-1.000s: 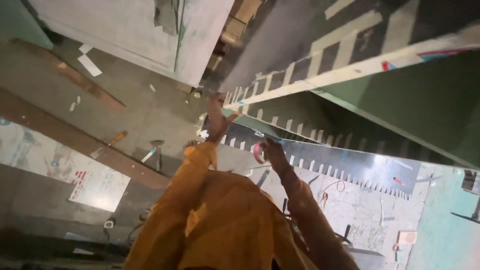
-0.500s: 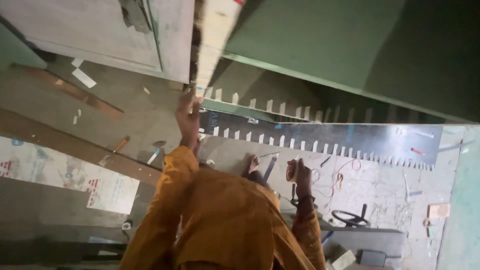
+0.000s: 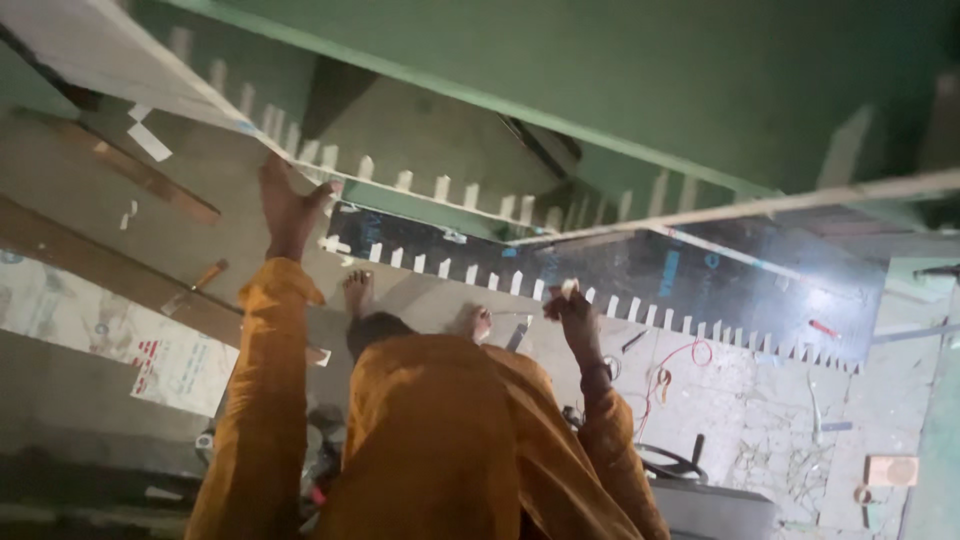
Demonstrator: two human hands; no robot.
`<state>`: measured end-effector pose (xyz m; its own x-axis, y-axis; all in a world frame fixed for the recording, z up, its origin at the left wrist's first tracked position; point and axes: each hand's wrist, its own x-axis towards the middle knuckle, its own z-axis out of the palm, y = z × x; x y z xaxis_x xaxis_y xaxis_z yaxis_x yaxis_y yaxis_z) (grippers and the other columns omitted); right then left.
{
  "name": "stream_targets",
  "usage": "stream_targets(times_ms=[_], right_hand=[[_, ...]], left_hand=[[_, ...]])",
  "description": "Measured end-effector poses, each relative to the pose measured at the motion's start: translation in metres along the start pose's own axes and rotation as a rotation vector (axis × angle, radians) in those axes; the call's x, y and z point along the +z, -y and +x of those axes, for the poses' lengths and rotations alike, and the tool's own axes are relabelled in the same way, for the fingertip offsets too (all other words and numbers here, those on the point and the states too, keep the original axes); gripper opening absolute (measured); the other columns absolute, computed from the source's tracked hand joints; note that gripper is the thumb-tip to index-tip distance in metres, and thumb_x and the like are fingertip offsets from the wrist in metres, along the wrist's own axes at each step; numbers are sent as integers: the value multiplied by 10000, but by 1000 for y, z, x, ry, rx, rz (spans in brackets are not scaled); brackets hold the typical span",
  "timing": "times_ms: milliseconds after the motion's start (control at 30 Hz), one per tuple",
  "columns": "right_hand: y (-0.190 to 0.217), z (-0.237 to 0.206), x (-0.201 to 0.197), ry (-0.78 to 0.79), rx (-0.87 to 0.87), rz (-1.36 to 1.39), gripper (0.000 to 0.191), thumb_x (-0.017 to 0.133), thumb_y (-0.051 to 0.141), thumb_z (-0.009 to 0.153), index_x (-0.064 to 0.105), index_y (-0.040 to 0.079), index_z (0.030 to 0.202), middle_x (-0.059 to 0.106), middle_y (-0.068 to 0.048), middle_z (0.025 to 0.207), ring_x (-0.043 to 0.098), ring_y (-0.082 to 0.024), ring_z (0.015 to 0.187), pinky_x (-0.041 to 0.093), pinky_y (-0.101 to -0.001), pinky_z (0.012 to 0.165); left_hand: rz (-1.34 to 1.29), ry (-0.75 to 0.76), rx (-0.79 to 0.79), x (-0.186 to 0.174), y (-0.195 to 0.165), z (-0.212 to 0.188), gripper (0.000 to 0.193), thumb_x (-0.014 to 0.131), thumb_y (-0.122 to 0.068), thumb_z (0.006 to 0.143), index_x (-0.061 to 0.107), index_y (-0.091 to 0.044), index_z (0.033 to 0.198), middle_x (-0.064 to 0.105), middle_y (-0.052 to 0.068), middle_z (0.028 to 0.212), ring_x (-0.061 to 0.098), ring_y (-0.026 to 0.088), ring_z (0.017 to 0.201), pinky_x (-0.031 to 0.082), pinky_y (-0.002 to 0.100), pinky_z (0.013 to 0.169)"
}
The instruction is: The person applies masking tape along the edges of a black laminated panel, tearing pieces from a tape roll by hand and pressing them onto the panel edges. They peel off small tape tabs and work around the panel while seated on the floor.
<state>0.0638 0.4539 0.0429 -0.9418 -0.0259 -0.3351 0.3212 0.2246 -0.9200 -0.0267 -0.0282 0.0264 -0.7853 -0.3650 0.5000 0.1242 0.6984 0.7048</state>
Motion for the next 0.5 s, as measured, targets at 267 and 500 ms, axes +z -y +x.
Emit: stream_targets(times_ms=[267,500], right_hand=[[26,-8,-33,72,-225,-493,161,640,193,1004,729,58,1007,800,-47,874,777,-161,726,599,-323,628],[52,-8,-24,164,-266,-412,153,670,174,959,741,50,1015,782,-67,838,746,-187,653,579,-324,599]], left_hand=[[-851,270,-427,68,-123,-111,117,707,-140,993,685,-26,1013,712,70,993,678,165,897,547,288,828],[-676,785,-211,129,-241,-145,249,726,-139,925,741,-88,1168,705,69,981,713,133,880,585,265,763]])
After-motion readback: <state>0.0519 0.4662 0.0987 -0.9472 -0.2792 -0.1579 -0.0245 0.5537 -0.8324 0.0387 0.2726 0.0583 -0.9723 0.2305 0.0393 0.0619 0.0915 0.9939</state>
